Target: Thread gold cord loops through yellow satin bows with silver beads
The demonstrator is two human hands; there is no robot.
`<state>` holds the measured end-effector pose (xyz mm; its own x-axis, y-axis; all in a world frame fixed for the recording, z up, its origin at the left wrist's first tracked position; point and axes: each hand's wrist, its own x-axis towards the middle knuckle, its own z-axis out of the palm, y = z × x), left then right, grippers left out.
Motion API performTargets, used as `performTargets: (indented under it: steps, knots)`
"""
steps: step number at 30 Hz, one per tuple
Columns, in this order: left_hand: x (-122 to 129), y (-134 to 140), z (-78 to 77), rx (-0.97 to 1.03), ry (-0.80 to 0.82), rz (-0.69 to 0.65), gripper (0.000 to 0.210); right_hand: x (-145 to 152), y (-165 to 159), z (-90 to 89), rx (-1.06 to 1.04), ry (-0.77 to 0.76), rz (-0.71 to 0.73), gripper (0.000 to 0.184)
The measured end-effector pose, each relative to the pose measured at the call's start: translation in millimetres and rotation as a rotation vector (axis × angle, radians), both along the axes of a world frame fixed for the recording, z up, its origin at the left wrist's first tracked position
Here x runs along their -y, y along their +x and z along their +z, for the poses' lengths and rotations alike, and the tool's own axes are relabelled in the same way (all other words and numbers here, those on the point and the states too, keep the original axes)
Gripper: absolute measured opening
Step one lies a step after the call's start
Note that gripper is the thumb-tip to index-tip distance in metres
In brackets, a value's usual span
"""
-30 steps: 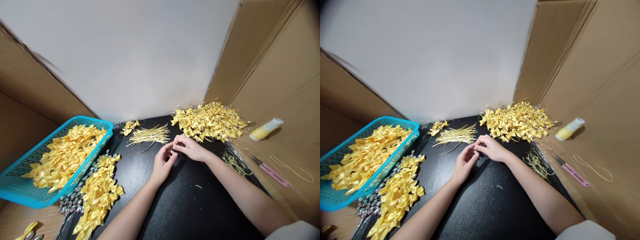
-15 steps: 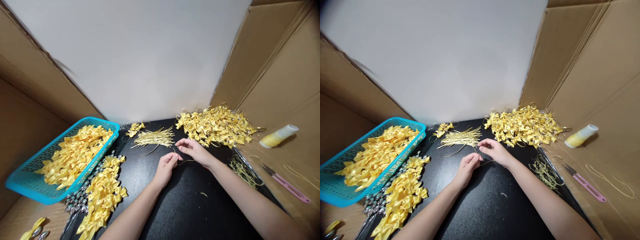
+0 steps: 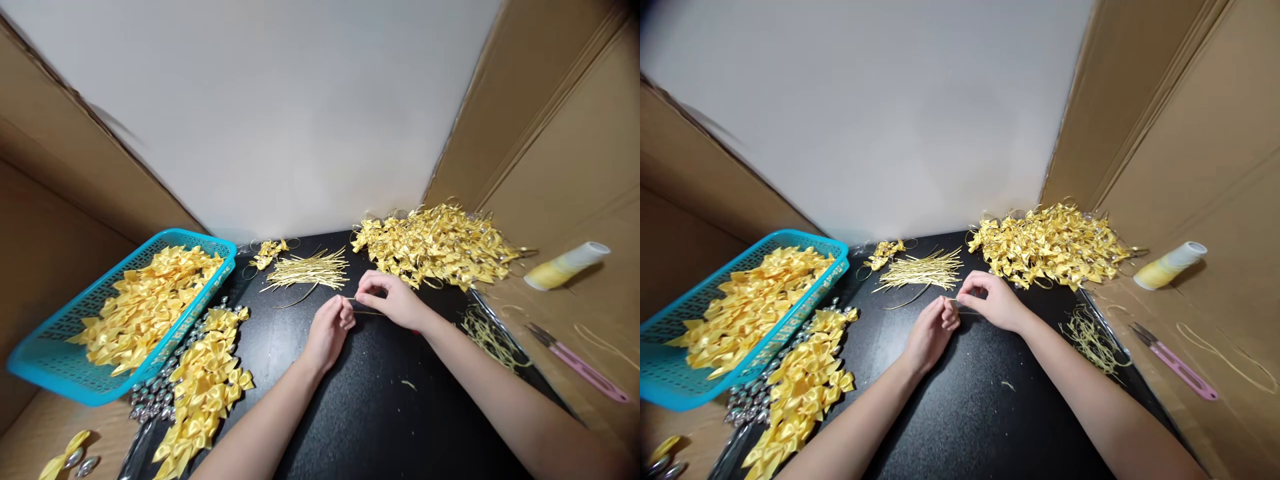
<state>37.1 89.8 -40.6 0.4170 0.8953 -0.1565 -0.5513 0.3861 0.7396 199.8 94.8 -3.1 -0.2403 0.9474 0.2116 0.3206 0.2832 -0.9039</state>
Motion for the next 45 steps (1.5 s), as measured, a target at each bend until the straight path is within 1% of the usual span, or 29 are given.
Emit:
performTargets:
  steps: [2,4,6,7,9,12,14,18,22,24,27,30,31,33,36,41,45]
  knots:
    - [-3.5,0.1,0.6,0.094,-0.113,0.054,0.026,0.7,-0.6,-0.3,0.071,0.066,-0.011,0.01]
    - [-6.0,-0.1,0.5,0.1,-0.179,0.092,0.029,2.3,-1.9,0.6,0.142,0.125,0.021,0.011]
    - [-6.8,-0.3,-0.6,0.049,-0.188,0.117,0.033,4.3,-3.1,2.7,0.208,0.174,0.048,0.013]
    - [-6.4,-0.5,-1.3,0.004,-0.163,0.123,0.034,5.2,-3.3,3.9,0.243,0.2,0.049,0.013]
    - [-4.6,-1.0,-2.3,-0.138,-0.05,0.123,0.034,6.6,-2.5,6.3,0.32,0.254,0.028,0.013]
    - [-0.8,-3.0,-1.7,-0.418,0.209,0.116,0.03,7.8,0.0,8.8,0.415,0.33,0.003,0.013]
    - [1.5,-4.4,-0.2,-0.552,0.349,0.127,0.026,8.4,1.3,9.9,0.443,0.361,0.0,0.015]
    - [5.2,-4.8,0.8,-0.672,0.499,0.138,0.022,9.3,0.7,12.1,0.45,0.369,-0.001,0.017]
    - [8.2,-3.1,-1.6,-0.705,0.575,0.112,0.02,8.2,-1.2,11.7,0.415,0.27,0.009,0.013]
    - [8.5,-2.7,-2.2,-0.698,0.566,0.11,0.02,6.2,0.1,10.9,0.359,0.2,0.019,0.011]
    - [7.3,-2.7,-1.3,-0.637,0.478,0.108,0.02,2.5,5.8,10.3,0.282,0.089,0.01,0.002]
    - [5.1,-2.7,0.1,-0.54,0.378,0.145,0.018,0.3,10.9,10.2,0.256,0.016,0.039,0.013]
    - [4.5,-2.6,0.2,-0.514,0.36,0.157,0.018,0.3,11.3,9.9,0.251,0.012,0.062,0.013]
    - [3.7,-2.4,0.1,-0.481,0.338,0.166,0.019,0.8,10.0,8.7,0.235,0.022,0.111,0.008]
    - [3.6,-2.1,-0.2,-0.457,0.32,0.165,0.024,1.9,6.2,5.8,0.231,0.021,0.163,0.003]
    - [3.7,-1.4,0.2,-0.467,0.292,0.15,0.023,2.4,6.4,1.6,0.236,-0.024,0.219,0.002]
    - [2.2,-1.8,-4.1,-0.473,0.26,0.147,0.019,2.6,7.8,1.4,0.225,-0.073,0.262,0.01]
